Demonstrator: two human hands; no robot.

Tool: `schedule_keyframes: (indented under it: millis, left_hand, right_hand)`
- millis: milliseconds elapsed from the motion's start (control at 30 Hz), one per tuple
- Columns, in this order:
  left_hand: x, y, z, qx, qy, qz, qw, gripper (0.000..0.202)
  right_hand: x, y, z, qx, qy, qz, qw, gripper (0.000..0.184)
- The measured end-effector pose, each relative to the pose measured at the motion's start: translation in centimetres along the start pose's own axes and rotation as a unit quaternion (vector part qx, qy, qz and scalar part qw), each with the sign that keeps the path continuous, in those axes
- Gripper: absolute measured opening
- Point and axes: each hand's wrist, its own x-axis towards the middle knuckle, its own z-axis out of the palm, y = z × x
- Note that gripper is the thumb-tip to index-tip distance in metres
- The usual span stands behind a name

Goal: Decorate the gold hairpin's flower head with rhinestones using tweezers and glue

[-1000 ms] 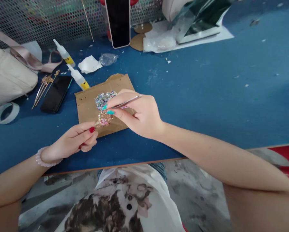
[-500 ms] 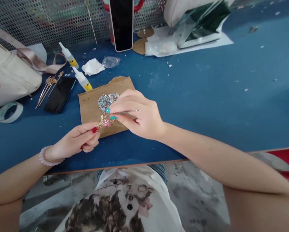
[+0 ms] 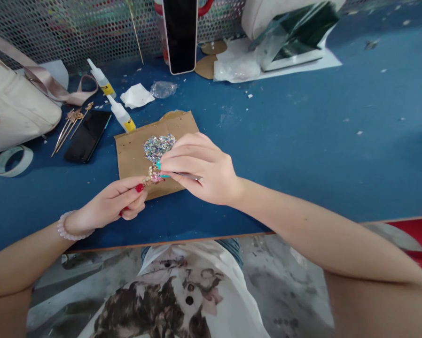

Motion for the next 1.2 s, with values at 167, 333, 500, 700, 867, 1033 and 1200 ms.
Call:
schedule_keyframes:
  millis: [167,333,500,700,867,1033,1200]
  left_hand:
    - [0.06,0.01,0.11,0.012,0.004,0.004,1.000,0.032]
    - [0.06,-0.04,0.21,0.026,0.013,0.014,0.999,0.033]
    - [0.11,0.03,0.25,0.065,0.026,0.025,0.997,0.028]
    - [-0.01,0.12,0.26,0.127,0.040,0.036,0.990,0.028]
    - [-0.06,0.09,0.24,0.163,0.043,0.040,0.985,0.027]
    - [-0.06,0.24,0.41,0.184,0.046,0.038,0.981,0.026]
    - [-0.08,0.53,0.66,0.196,0.047,0.037,0.979,0.023]
  right_hand:
    - [0.03,-0.11,-0.09,-0.002,0.000,0.000,1.000,0.012]
    - [-0.02,-0.28,-0.29,-0.020,0.003,0.002,1.000,0.013]
    - [-0.08,-0.30,-0.22,-0.033,-0.002,0.018,0.999,0.014]
    - [-0.10,-0.26,0.13,-0.025,0.013,0.020,0.999,0.015]
    - [-0.01,-0.44,0.17,-0.012,0.009,0.030,0.999,0.015]
    - [0.15,-0.48,0.12,-0.004,0.002,0.030,1.000,0.018]
    - [0.04,-0.54,0.27,0.019,0.009,0.072,0.997,0.017]
